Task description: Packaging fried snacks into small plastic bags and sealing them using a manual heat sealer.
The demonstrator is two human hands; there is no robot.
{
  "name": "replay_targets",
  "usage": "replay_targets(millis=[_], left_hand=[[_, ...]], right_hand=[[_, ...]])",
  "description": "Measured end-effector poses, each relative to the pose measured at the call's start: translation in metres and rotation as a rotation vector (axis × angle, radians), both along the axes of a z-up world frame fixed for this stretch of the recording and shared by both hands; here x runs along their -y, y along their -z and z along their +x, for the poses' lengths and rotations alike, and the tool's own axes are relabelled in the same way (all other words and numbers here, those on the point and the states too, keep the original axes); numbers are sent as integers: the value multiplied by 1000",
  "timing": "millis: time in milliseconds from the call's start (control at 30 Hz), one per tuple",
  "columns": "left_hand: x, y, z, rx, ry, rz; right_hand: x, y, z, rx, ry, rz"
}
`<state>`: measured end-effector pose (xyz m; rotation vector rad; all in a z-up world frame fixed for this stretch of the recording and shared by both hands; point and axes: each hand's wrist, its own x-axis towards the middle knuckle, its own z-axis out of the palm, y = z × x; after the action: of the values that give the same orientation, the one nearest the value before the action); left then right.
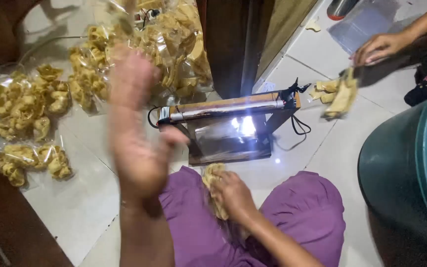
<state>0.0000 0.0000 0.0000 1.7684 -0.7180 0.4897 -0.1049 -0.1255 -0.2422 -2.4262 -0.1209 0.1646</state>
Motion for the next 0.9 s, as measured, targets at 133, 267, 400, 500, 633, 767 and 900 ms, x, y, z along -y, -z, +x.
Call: replay_targets(millis=[133, 267, 400, 500, 633, 767, 900], left_hand=[[-35, 63, -36, -389, 478, 257], [-17, 119, -82, -605, 583, 612], [5, 153, -120, -833, 670, -87], [12, 149, -130, -868, 639, -234], [23, 138, -139, -782, 639, -189], [21, 121, -138, -771, 647, -51], [4, 103, -125, -683, 667, 241]], right_hand=[[51, -61, 4, -305, 251, 320], [88, -154, -10, -221, 61, 537], [111, -153, -32, 64, 216, 1145], [127, -143, -48, 124, 216, 931], [93, -152, -71, 93, 89, 861], [84, -148, -82, 231, 194, 827], [115, -190, -80, 340, -24, 156]])
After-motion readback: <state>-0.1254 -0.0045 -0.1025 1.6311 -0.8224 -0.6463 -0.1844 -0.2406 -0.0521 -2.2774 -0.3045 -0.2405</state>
